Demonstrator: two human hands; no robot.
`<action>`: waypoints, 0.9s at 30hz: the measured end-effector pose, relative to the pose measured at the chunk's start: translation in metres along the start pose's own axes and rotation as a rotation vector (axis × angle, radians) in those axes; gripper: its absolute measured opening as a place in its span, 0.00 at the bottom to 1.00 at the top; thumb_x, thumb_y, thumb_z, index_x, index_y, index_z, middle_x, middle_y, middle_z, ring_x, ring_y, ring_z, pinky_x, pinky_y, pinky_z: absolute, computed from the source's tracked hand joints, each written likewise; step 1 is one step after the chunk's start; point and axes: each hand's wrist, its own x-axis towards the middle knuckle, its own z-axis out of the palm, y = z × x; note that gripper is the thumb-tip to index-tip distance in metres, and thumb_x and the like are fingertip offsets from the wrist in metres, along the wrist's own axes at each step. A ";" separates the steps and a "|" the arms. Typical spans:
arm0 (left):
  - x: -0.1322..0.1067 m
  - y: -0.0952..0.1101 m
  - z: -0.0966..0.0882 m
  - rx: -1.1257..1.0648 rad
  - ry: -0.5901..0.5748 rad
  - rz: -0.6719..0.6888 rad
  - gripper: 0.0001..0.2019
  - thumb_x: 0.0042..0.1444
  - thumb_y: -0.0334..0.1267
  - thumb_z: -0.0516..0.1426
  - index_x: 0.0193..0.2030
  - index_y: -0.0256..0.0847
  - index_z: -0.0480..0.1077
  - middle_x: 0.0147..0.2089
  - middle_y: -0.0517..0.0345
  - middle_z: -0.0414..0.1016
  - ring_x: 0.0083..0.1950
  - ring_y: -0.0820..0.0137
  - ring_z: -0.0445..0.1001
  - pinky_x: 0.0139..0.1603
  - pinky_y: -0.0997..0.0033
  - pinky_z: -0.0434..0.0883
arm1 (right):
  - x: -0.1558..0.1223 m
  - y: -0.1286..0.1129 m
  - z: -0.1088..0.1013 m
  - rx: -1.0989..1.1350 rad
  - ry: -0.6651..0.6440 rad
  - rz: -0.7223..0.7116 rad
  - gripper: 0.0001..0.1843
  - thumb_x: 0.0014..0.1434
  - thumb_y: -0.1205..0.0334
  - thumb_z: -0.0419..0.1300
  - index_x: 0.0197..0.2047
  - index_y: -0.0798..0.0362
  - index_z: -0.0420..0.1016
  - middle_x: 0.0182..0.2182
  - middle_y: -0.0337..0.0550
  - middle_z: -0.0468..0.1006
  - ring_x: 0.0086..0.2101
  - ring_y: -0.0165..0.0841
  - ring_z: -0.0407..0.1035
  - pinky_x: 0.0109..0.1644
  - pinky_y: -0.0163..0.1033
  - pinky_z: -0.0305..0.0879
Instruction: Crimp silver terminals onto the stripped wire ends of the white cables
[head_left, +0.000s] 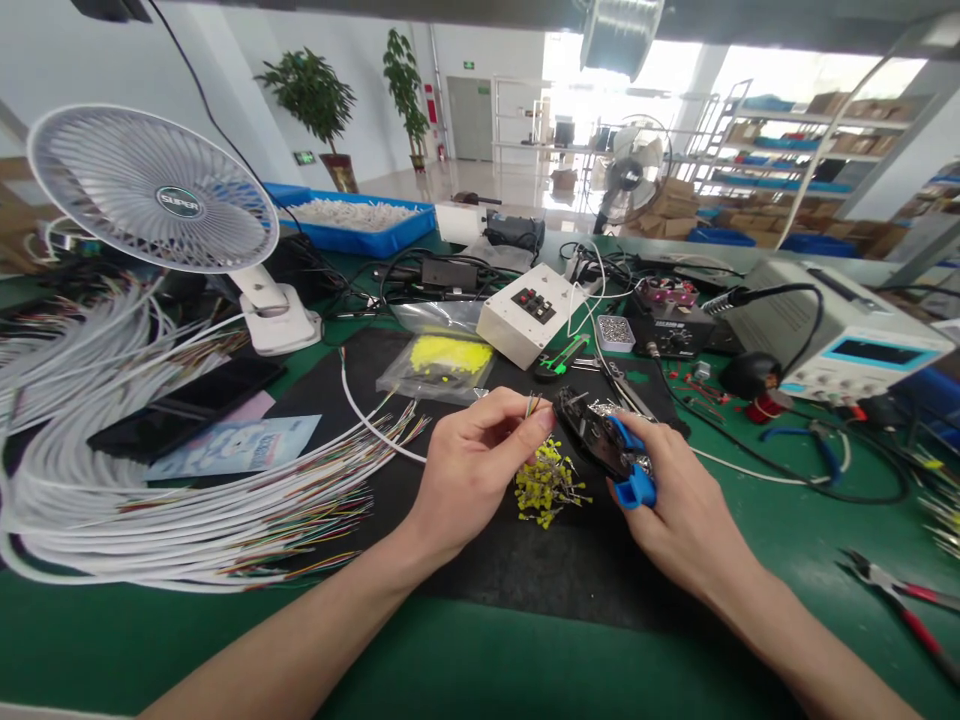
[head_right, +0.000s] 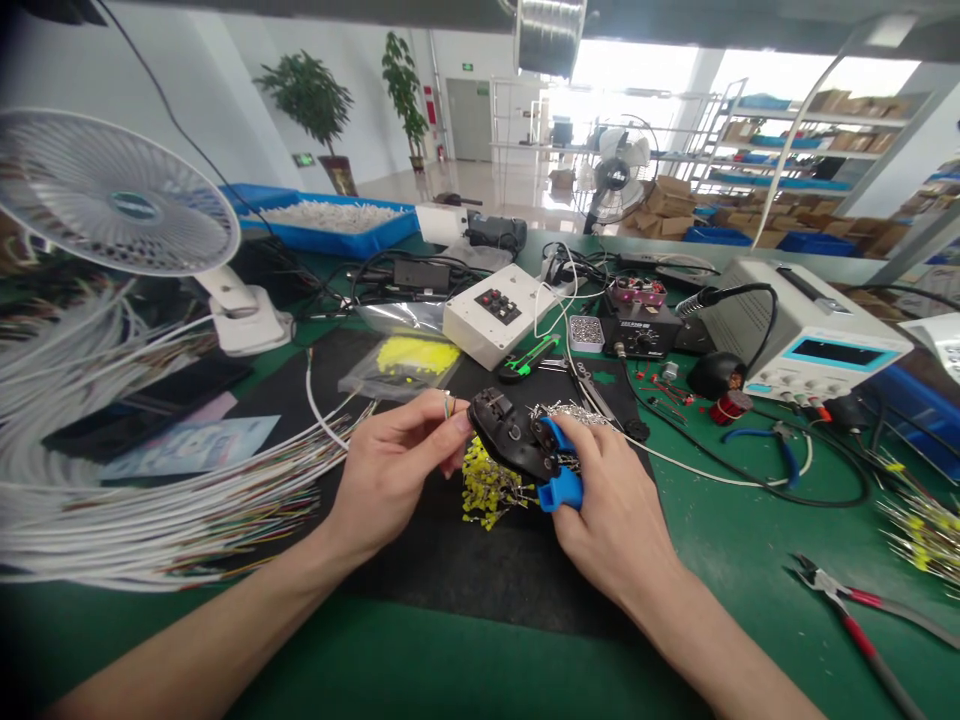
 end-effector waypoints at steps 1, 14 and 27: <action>0.000 -0.001 0.001 -0.029 0.004 -0.006 0.10 0.65 0.43 0.61 0.37 0.39 0.76 0.29 0.59 0.66 0.30 0.73 0.64 0.31 0.71 0.63 | 0.001 0.000 -0.001 -0.005 0.012 0.002 0.41 0.52 0.70 0.56 0.69 0.44 0.56 0.56 0.50 0.70 0.54 0.48 0.67 0.58 0.55 0.67; 0.000 -0.007 0.001 -0.125 0.007 -0.078 0.14 0.62 0.48 0.62 0.34 0.39 0.76 0.28 0.60 0.65 0.28 0.74 0.61 0.27 0.72 0.60 | 0.002 0.004 0.002 -0.061 0.090 -0.046 0.42 0.51 0.69 0.57 0.69 0.42 0.61 0.55 0.49 0.70 0.53 0.48 0.68 0.55 0.53 0.70; -0.001 -0.004 0.002 -0.080 0.000 -0.016 0.12 0.64 0.45 0.62 0.35 0.39 0.76 0.28 0.60 0.64 0.30 0.73 0.61 0.31 0.70 0.60 | 0.003 0.012 0.007 -0.082 0.138 -0.068 0.35 0.46 0.68 0.61 0.60 0.53 0.66 0.51 0.53 0.75 0.50 0.49 0.72 0.54 0.50 0.70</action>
